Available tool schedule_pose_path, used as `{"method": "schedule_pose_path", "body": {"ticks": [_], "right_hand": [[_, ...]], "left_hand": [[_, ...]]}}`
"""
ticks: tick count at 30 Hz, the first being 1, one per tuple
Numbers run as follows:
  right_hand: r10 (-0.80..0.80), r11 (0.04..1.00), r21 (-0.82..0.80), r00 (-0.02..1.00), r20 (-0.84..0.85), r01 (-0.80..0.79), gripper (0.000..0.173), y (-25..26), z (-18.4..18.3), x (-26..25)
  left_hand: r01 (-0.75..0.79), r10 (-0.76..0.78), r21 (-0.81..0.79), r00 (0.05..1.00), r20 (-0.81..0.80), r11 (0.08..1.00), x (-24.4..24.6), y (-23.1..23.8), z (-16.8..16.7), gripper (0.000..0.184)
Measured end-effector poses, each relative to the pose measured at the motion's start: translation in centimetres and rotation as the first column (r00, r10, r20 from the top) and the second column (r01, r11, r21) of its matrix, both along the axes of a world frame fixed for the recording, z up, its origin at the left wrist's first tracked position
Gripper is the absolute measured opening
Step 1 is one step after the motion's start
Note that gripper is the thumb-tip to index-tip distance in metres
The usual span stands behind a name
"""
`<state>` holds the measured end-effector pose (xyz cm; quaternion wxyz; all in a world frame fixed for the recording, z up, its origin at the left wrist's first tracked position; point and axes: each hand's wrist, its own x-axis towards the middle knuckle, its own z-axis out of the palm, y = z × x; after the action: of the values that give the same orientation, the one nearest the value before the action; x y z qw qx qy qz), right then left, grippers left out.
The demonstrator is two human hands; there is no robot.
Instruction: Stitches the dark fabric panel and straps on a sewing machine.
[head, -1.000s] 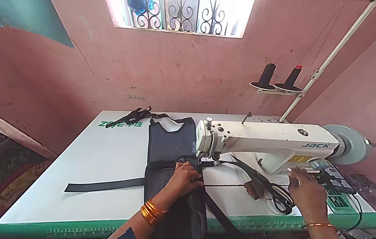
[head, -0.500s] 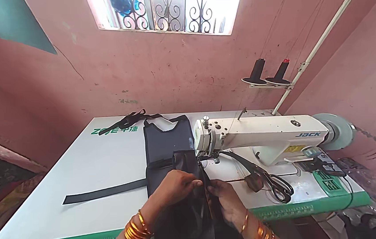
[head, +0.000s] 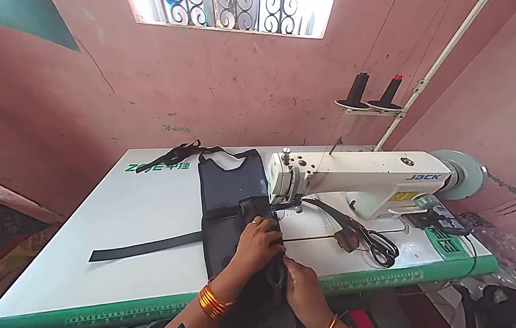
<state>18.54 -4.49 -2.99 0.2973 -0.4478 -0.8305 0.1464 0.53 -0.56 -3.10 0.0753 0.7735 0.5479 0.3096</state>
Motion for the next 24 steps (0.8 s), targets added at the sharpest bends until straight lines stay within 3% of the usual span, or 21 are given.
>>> {"method": "schedule_pose_path", "body": {"ticks": [5,12,21,24], "right_hand": [[-0.041,0.966,-0.257,0.995,-0.09,0.017,0.026,0.2,1.7,-0.6],[-0.064,0.982,-0.185,0.99,-0.123,0.04,0.023,4.2,1.2,-2.4],[-0.033,0.979,-0.201,0.993,-0.11,0.01,0.026,8.0,1.5,-3.5],[-0.034,0.978,-0.207,0.997,-0.071,0.019,0.026,8.2,1.9,-3.6]], "left_hand": [[0.086,-0.089,-0.143,0.996,-0.018,0.986,-0.9,1.0,0.6,0.025],[0.063,-0.061,-0.203,0.998,0.02,0.977,-2.5,4.9,0.9,0.025],[-0.07,0.087,-0.346,0.996,0.033,0.936,-4.1,8.5,2.1,0.044],[0.043,-0.015,-0.308,0.995,0.095,0.95,-4.7,7.9,2.2,0.03]]}}
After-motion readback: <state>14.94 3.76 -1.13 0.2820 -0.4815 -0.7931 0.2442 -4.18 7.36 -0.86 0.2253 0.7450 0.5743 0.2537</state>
